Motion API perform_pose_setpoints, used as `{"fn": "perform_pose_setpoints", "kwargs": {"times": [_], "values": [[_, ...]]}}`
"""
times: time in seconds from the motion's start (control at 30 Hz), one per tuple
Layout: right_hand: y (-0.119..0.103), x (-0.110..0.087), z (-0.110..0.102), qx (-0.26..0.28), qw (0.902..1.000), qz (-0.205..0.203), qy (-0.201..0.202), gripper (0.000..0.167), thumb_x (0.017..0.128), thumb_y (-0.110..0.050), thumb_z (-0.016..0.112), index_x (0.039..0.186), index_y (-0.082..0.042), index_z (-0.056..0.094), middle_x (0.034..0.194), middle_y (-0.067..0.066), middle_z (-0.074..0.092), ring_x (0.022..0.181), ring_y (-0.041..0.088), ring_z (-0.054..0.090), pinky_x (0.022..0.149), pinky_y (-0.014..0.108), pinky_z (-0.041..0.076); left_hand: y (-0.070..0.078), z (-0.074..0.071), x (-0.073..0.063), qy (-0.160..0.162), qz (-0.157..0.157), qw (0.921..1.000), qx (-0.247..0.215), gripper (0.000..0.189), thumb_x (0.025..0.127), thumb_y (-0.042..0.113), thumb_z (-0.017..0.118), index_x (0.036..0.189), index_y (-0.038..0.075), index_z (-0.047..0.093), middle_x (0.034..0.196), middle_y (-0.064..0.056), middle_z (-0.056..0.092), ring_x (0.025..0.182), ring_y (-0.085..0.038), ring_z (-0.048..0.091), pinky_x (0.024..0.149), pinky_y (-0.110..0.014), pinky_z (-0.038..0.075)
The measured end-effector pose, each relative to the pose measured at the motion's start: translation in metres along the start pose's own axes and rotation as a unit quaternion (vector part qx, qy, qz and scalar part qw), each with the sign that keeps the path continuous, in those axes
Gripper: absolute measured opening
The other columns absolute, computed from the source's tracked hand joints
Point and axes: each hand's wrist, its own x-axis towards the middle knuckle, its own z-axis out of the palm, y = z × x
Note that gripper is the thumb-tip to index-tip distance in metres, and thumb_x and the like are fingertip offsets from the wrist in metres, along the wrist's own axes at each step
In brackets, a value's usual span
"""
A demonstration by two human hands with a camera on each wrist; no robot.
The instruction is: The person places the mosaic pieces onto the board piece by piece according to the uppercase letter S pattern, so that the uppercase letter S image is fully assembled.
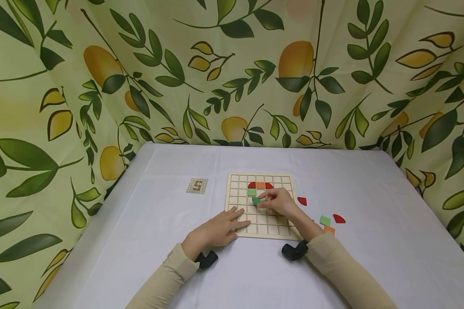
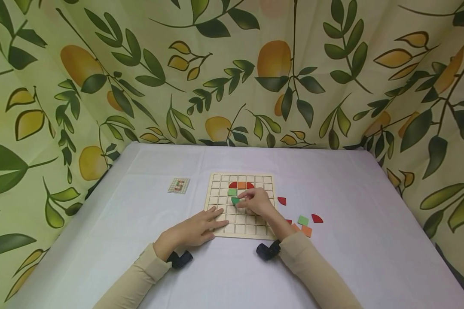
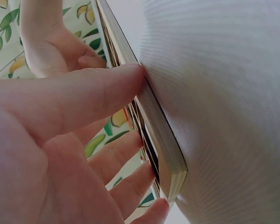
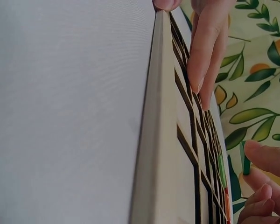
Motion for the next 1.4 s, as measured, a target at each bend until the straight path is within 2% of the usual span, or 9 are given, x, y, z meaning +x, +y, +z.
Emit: {"fn": "perform_pose_setpoints", "kwargs": {"times": [0.57, 1.4], "values": [[-0.006, 0.011, 0.01, -0.007, 0.9988, 0.046, 0.015, 0.029, 0.076, -0.013, 0.081, 0.102, -0.001, 0.074, 0.066, -0.001, 0.043, 0.067, 0.016, 0.04, 0.054, 0.022, 0.03, -0.001, 0.0, 0.0, 0.0, 0.007, 1.0, 0.006, 0.048, 0.098, 0.021, 0.053, 0.145, 0.025, 0.045, 0.161, -0.008, 0.029, 0.151, -0.032, 0.022, 0.123, -0.047, 0.026], [-0.005, 0.02, 0.018, -0.065, 0.9963, 0.039, 0.042, 0.029, 0.072, -0.014, 0.083, 0.098, -0.003, 0.076, 0.075, 0.003, 0.054, 0.071, 0.016, 0.045, 0.056, 0.022, 0.034, -0.002, 0.0, 0.001, 0.004, 0.01, 0.9999, 0.008, 0.049, 0.097, 0.019, 0.054, 0.145, 0.025, 0.045, 0.16, -0.009, 0.03, 0.151, -0.033, 0.023, 0.123, -0.048, 0.027]]}}
